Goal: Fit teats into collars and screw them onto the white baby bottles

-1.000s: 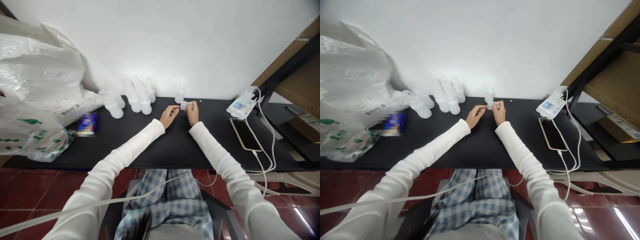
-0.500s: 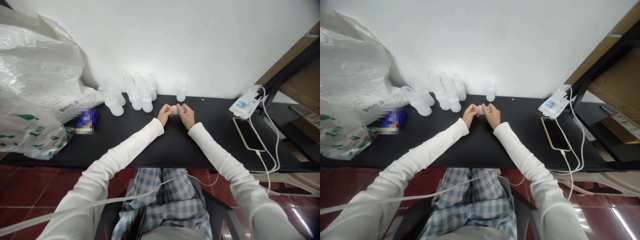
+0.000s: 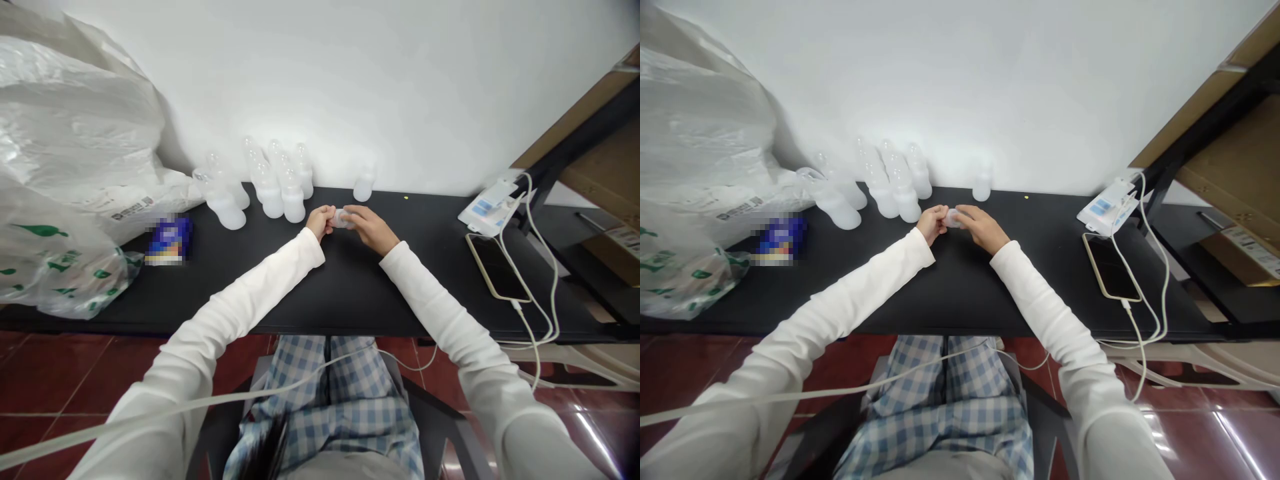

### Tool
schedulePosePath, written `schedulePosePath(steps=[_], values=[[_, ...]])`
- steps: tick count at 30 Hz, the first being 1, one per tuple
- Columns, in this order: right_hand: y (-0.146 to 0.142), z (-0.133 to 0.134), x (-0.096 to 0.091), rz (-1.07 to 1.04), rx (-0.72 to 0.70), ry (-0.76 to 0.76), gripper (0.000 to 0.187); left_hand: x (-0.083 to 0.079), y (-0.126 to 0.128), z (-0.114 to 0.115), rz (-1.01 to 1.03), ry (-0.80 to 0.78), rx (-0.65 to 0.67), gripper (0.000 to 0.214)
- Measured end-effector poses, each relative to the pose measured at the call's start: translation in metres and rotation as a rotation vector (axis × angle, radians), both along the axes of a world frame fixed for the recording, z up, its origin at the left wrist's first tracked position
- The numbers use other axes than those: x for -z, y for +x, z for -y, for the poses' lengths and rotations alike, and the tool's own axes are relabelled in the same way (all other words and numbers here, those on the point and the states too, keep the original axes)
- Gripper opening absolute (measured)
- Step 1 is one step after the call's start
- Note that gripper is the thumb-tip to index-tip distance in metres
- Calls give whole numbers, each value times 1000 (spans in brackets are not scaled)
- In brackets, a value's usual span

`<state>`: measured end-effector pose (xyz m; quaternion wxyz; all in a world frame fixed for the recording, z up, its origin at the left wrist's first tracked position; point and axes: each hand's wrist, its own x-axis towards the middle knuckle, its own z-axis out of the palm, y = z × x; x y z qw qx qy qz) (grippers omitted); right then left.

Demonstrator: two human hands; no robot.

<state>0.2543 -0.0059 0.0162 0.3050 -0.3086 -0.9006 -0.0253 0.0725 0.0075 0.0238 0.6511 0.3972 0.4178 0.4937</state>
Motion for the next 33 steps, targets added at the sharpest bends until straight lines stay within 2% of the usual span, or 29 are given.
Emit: schedulePosePath(steps=[3,6,9,11,13,15,19,21,23,25,27,31,33], values=[[3,0,-1,108,-73,27,44,-1,-2,-2,-3,-26,51,38],[5,0,-5,127,-71,0,36,-1,-4,-4,-14,-46,50,36],[15,2,-14,81,-39,30,27,0,-7,-7,-20,-95,-18,36],[26,3,-23,-17,112,94,26,2,-8,-9,-5,-129,-66,37],[37,3,-30,-106,375,144,28,3,-8,-9,22,-137,-113,35],[46,2,-31,-79,609,138,29,4,-7,-7,49,-126,-144,32],[58,-6,-15,59,963,-29,37,2,-4,0,82,-86,-107,41],[61,-9,-5,60,1084,-120,38,2,-4,2,85,-48,-80,44],[59,-9,-1,43,1157,-133,41,4,-4,2,82,2,-58,44],[52,-5,-5,21,1143,-83,42,8,-5,1,75,63,-46,42],[39,1,-12,-20,1010,-47,42,12,-4,-1,68,128,-44,38],[3,12,-11,-196,433,-159,36,17,-3,-1,82,229,-19,38],[-12,14,-2,-405,240,-251,39,17,-1,0,113,247,42,42]])
